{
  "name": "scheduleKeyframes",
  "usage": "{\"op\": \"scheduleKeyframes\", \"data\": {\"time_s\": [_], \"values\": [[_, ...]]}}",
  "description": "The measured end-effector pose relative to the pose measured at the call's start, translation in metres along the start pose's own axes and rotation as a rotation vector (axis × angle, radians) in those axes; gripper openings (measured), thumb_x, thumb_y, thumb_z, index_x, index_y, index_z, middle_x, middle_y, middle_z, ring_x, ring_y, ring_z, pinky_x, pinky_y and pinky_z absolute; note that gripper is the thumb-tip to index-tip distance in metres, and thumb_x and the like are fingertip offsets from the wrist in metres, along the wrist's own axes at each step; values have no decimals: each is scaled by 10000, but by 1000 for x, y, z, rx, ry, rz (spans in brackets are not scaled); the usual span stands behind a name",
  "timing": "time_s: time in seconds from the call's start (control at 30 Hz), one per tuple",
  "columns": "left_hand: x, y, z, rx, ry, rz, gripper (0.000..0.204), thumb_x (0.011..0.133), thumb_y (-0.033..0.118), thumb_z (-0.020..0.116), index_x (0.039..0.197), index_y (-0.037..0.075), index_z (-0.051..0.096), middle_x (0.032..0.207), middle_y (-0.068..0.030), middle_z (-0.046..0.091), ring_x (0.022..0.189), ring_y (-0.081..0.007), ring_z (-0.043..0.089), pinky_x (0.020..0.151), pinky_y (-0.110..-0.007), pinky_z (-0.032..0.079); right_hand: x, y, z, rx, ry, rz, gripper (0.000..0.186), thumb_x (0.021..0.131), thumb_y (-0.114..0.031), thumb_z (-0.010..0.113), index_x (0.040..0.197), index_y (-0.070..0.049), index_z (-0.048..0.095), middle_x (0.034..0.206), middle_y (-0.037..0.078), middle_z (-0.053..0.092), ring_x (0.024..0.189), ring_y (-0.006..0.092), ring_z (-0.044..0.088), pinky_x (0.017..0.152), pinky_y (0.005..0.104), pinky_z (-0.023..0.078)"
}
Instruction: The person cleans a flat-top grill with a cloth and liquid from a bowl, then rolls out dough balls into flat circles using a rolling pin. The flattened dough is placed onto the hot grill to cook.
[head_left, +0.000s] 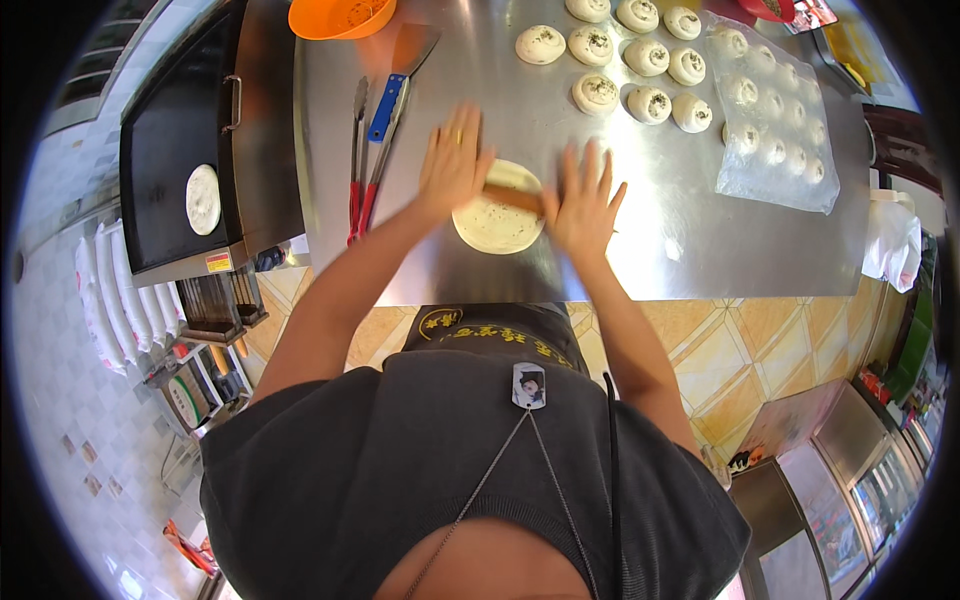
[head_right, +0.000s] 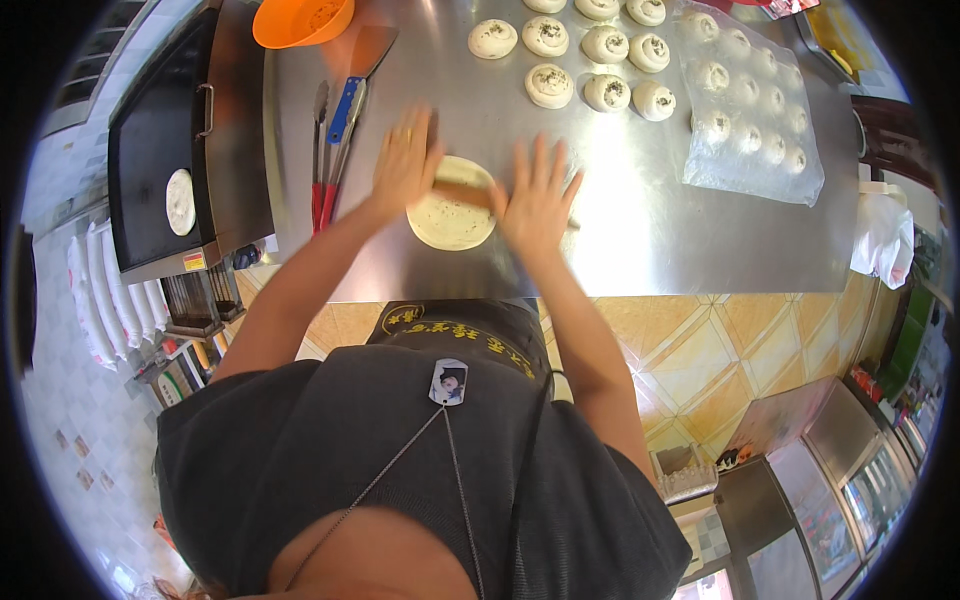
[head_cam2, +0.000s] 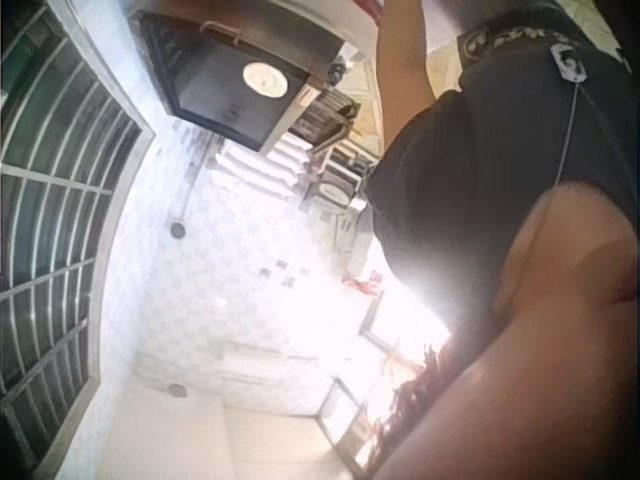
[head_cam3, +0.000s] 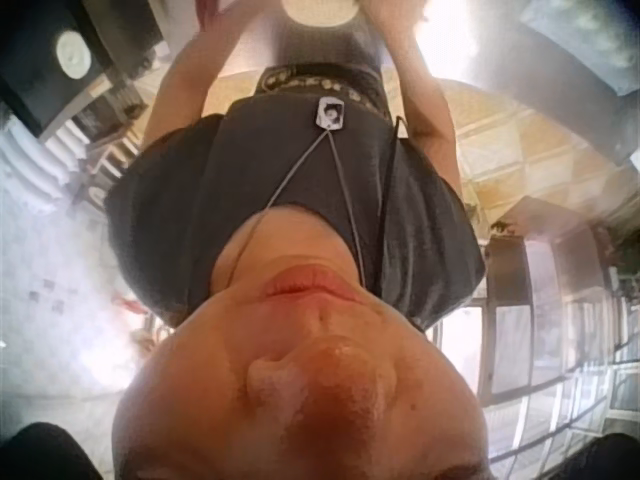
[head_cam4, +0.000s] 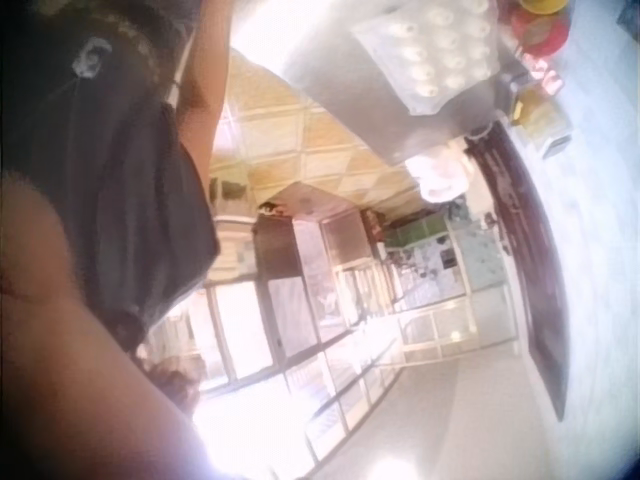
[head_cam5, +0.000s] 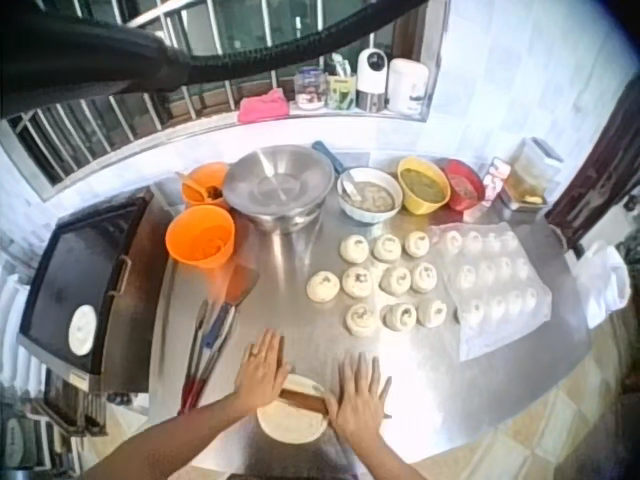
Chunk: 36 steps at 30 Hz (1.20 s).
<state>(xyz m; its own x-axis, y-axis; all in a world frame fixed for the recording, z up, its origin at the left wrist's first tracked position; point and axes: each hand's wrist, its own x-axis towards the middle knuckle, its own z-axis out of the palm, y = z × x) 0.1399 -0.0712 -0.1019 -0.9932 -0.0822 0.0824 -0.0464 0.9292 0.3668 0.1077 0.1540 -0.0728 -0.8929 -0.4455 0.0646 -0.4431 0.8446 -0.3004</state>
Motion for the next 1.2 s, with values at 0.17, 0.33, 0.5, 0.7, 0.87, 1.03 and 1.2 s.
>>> {"op": "scheduleKeyframes", "data": {"time_s": [0.17,0.33,0.5,0.7,0.87,1.03,1.2], "values": [[11,-2,-7,-10,-1,54,703,957,372,503,1476,-48,282,1537,-235,299,1444,-369,246,1143,-539,231,-5,-3,11,60,15,2,621,922,-414,560,1447,-110,427,1560,159,289,1460,401,188,1096,700,150],[-81,6,-15,-37,-198,36,762,903,346,571,1487,-39,268,1561,-225,253,1457,-373,223,1142,-559,215,-67,-12,-4,42,-188,-140,634,912,-479,552,1448,-160,440,1547,142,326,1454,398,219,1079,715,172],[51,-11,2,-50,119,-13,716,948,346,518,1495,-27,247,1563,-211,253,1462,-359,208,1161,-527,194,67,19,9,34,238,83,676,918,-427,543,1460,-52,390,1568,182,260,1457,398,187,1120,666,155],[-63,6,-13,-36,-224,21,755,923,314,556,1495,-48,222,1568,-227,221,1476,-364,161,1159,-535,188,-64,-8,-1,152,-83,-154,669,863,-355,632,1414,-30,436,1491,150,408,1393,334,360,1111,674,158],[-67,19,-13,-126,-99,-14,657,879,236,620,1424,-21,356,1425,-225,426,1342,-389,375,1089,-495,324,-93,4,-13,325,-85,-238,474,718,-18,687,1175,-75,574,1068,63,625,1005,236,589,1030,511,368],[21,48,-41,-151,-448,-219,396,780,233,723,1130,75,627,1105,-153,642,1015,-334,612,860,-425,489,-88,6,-34,330,31,-366,290,771,-50,612,1060,-59,629,985,52,628,926,231,596,874,402,435],[38,36,-32,-101,-583,-133,262,757,216,754,928,37,668,992,-137,671,946,-309,643,779,-399,529,-92,8,-34,364,41,-449,302,751,-57,611,1052,-49,637,975,58,631,911,230,597,823,370,447]]}}
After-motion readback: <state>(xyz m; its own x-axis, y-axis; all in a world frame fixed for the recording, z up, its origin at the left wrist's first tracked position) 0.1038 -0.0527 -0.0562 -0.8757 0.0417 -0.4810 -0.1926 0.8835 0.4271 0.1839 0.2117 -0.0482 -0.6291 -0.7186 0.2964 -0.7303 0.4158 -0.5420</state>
